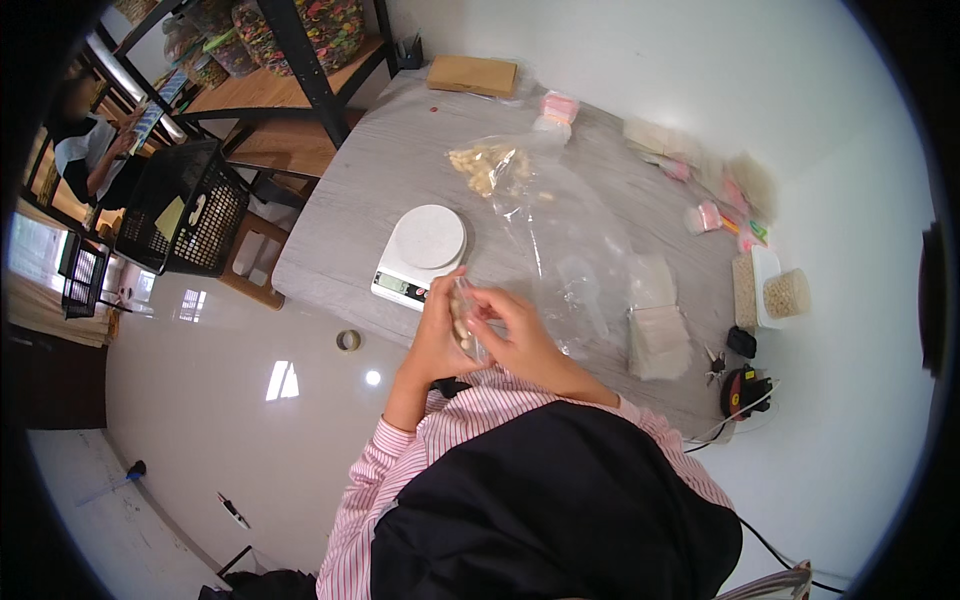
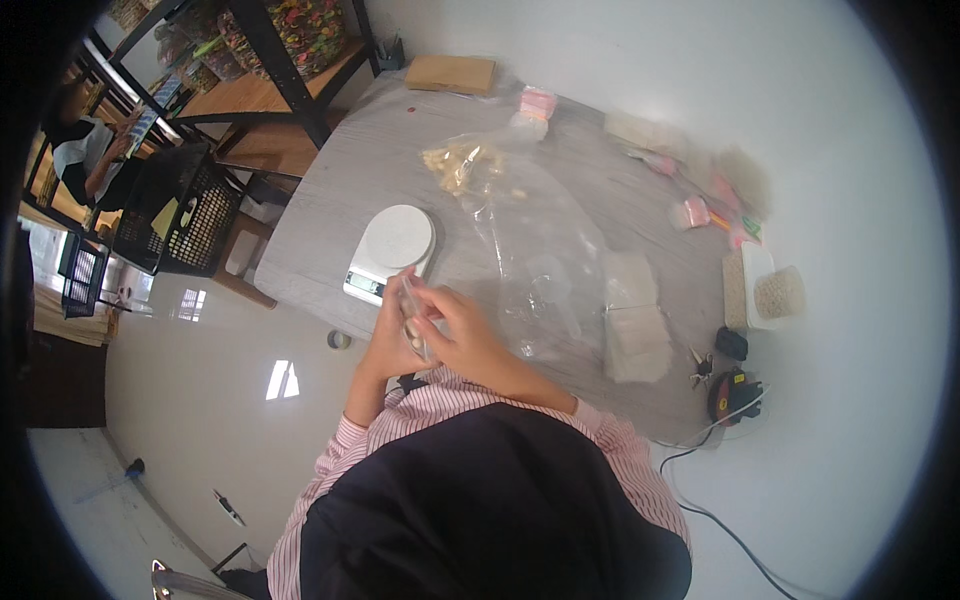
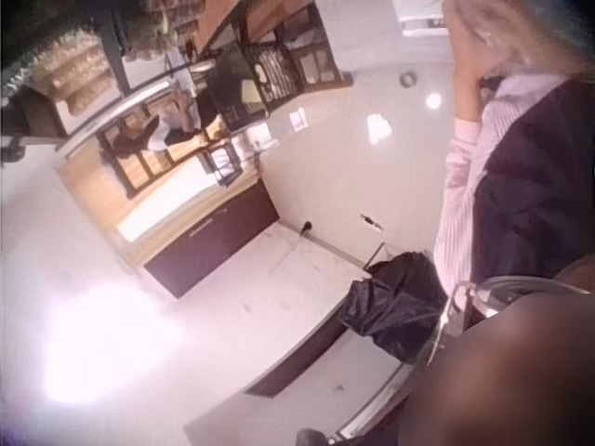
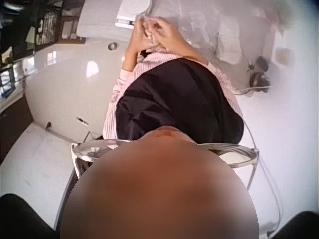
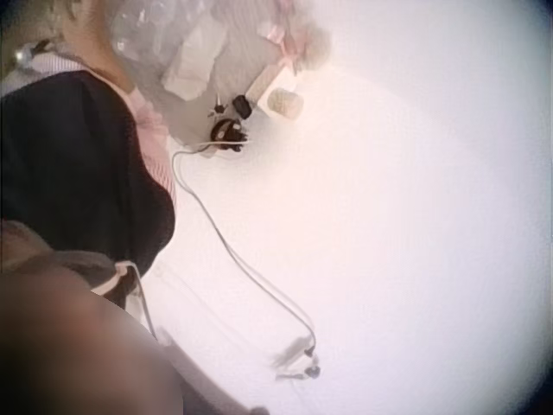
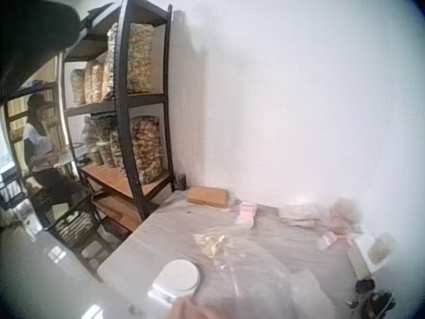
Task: The person scoops small white snack pieces into clear plastic bags, weighs each bag on a digital scale, and places the filled bags into a black basket. The person repeats this process multiple times, handling the snacks, bags, and scale throughout the clip.
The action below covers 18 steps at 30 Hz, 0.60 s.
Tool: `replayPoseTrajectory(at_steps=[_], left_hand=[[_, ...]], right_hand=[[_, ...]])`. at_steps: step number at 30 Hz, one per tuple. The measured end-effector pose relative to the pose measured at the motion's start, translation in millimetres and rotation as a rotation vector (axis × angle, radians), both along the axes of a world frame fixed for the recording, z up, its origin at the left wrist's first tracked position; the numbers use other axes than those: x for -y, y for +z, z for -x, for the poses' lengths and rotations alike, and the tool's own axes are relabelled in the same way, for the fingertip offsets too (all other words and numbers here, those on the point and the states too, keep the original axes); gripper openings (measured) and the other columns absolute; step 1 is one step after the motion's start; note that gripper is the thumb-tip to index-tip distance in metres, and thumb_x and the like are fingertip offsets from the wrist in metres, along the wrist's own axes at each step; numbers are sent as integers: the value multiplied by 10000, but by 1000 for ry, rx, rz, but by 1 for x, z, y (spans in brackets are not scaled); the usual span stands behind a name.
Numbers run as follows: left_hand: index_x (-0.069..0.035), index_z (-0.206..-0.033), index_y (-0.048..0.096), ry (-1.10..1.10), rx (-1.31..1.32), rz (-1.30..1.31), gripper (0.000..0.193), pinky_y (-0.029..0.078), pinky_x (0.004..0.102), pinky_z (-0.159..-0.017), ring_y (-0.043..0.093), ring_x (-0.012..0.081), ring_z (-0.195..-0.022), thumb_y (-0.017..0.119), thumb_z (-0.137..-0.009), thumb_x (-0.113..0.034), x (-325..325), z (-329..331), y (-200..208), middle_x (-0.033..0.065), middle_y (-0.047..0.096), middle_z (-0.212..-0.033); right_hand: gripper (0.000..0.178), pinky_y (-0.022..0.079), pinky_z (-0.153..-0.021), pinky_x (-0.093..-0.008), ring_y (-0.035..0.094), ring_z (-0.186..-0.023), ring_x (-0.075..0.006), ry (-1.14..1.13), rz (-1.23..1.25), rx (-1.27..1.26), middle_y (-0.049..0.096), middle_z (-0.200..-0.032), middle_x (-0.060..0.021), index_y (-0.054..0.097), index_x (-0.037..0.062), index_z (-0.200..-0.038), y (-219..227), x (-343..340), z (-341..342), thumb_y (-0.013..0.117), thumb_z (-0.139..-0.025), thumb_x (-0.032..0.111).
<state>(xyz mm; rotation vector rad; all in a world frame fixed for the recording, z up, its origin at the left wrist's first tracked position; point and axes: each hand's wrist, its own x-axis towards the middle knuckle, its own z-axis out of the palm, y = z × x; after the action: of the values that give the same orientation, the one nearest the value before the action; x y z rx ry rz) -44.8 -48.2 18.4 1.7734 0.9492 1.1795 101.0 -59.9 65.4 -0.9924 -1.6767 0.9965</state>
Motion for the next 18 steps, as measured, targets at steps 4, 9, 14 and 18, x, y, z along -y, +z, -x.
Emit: replayPoseTrajectory(at_steps=[4, 9, 14, 18], left_hand=[[-33, -1317, 236, -109, 47, 140, 1048, 391, 368, -891, 444, 235, -1063, 825, -493, -303, -3, -6, -19, 129, 338, -1262], [-26, -1322, 224, -163, 100, 250, 1044, 384, 361, -910, 450, 233, -1065, 823, -510, -296, -14, -12, -28, 137, 360, -1256], [-26, -1338, 191, -214, 23, 221, 1040, 324, 356, -975, 434, 248, -1117, 815, -543, -269, -19, -17, -32, 163, 395, -1230], [-33, -1355, 164, -239, 132, 268, 1057, 276, 359, -1008, 390, 257, -1169, 815, -553, -257, -20, -24, -39, 147, 400, -1195]], right_hand=[[195, 452, -620, -287, 586, -723, -203, -332, -170, 207, 603, -879, -137, 572, -2, -965, -38, 52, -68, 546, -773, 20], [199, 425, -670, -318, 541, -788, -247, -913, 193, 348, 535, -905, -155, 533, -6, -962, -107, 85, -124, 538, -767, 33], [241, 398, -718, -397, 492, -831, -328, -912, -37, 696, 500, -872, -161, 517, -18, -988, -142, 71, -141, 552, -779, 95], [236, 397, -697, -415, 495, -811, -343, -837, -27, 803, 507, -851, -168, 523, -2, -962, -152, 59, -142, 566, -778, 139]])
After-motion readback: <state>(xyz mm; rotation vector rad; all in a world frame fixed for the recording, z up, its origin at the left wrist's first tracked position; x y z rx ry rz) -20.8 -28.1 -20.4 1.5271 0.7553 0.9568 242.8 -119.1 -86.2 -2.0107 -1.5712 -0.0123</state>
